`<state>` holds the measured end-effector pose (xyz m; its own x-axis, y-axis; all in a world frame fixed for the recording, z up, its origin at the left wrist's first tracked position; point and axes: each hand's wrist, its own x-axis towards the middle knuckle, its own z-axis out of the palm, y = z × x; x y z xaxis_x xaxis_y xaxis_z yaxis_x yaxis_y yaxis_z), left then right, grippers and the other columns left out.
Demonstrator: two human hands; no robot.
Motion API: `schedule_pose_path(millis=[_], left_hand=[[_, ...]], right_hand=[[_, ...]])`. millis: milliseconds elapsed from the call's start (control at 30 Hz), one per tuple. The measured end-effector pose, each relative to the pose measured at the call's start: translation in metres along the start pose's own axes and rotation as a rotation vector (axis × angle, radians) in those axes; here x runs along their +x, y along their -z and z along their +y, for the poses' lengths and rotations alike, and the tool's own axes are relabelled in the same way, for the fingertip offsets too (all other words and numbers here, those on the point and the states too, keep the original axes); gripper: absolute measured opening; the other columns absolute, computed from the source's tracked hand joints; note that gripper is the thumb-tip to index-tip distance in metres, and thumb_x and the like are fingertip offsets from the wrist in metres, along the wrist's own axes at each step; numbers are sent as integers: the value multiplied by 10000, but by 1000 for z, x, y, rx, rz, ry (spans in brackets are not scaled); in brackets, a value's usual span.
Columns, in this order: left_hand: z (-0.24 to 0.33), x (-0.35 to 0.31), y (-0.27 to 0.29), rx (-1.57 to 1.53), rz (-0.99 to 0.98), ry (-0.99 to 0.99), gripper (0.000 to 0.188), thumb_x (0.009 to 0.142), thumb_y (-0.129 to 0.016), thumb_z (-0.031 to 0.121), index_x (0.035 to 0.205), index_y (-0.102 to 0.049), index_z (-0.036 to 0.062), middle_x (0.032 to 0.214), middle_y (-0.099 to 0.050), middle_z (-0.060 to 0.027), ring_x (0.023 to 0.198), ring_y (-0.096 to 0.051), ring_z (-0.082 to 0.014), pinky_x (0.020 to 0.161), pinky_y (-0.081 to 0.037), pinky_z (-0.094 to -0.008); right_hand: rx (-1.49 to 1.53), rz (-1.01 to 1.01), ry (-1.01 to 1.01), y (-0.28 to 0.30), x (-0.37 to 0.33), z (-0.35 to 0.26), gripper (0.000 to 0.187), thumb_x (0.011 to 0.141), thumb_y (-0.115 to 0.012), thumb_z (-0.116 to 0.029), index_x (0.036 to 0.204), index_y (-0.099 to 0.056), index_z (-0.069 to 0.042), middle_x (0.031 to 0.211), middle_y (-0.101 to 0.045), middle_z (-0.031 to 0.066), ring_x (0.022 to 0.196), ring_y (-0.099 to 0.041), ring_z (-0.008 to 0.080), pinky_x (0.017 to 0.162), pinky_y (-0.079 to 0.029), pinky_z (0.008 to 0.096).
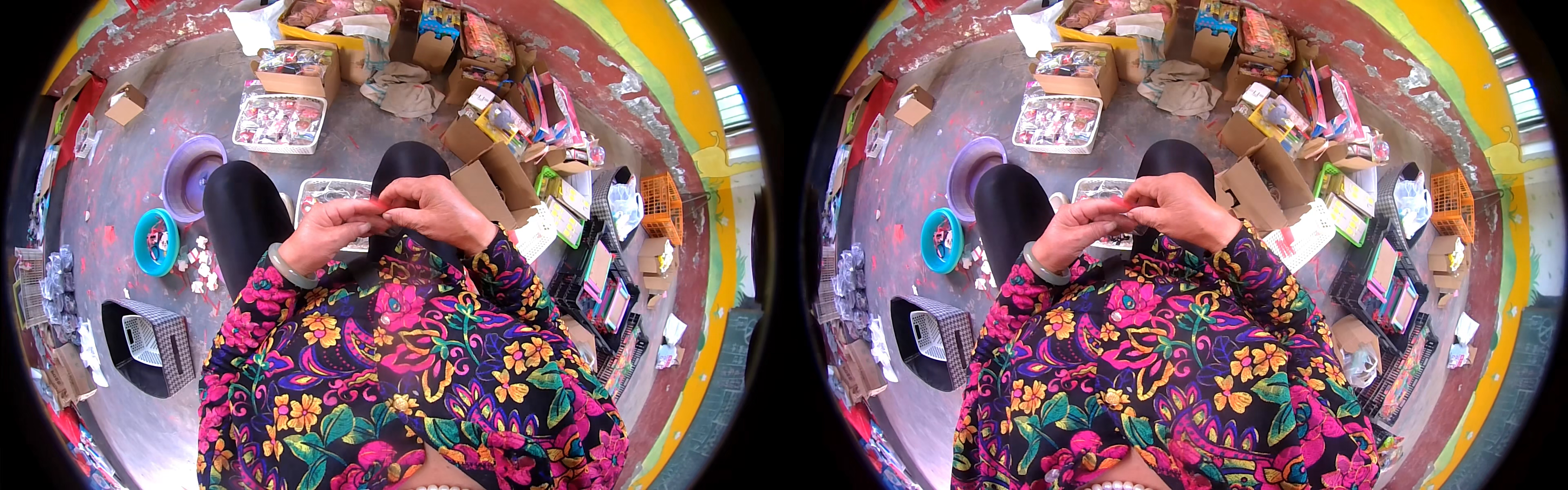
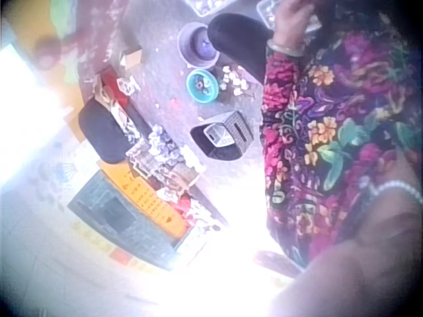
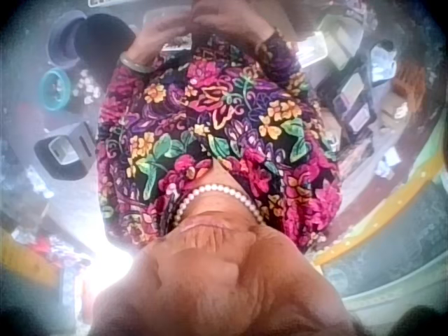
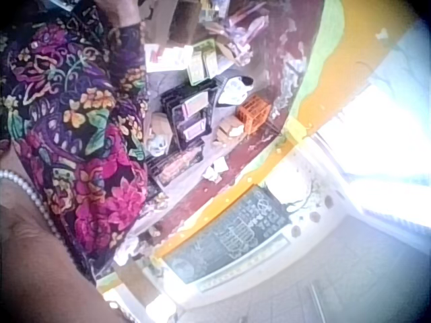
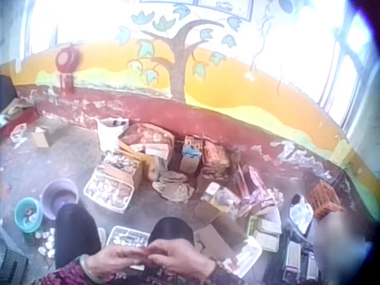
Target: The person sits on the floor surrounded by boxes and baskets, picking up small hair ties and metal clips. They attach the clips to the hair ties by hand and place the finished items into a white plastic basket.
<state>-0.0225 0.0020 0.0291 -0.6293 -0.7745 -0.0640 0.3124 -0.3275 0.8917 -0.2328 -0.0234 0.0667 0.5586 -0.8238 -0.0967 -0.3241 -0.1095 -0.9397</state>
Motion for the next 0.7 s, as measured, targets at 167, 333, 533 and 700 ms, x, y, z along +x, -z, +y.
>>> schedule_pose_path(millis=[167,333,533,700], left_hand=[[0,-1,2,-15,-15,7,308,889,-449,2,1193,-480,-33,1073,-591,-111,1011,-567,-173,900,-429,-272],[2,0,1,7,-45,-6,318,883,-453,-19,1200,-485,-14,1030,-604,-140,975,-586,-205,869,-459,-309],[-4,0,4,16,-47,36,336,878,-455,-31,1211,-480,5,1012,-606,-145,958,-593,-209,861,-468,-313],[6,2,-5,-25,-27,47,430,880,-458,-22,1294,-351,23,1075,-576,-145,1008,-567,-207,878,-455,-315]], right_hand=[[149,-18,-8,-3,2,3,195,753,-566,-88,922,-606,2,665,-608,97,613,-568,129,561,-437,265],[-16,-78,-32,1,2,-1,203,732,-557,-93,900,-609,8,659,-604,98,596,-555,141,556,-432,277],[-100,-94,-82,-2,4,-2,162,718,-584,-116,810,-604,16,648,-600,103,573,-548,148,546,-427,285],[-40,-40,-118,-3,5,4,212,712,-654,-182,783,-597,10,635,-588,103,569,-545,147,542,-425,288]])
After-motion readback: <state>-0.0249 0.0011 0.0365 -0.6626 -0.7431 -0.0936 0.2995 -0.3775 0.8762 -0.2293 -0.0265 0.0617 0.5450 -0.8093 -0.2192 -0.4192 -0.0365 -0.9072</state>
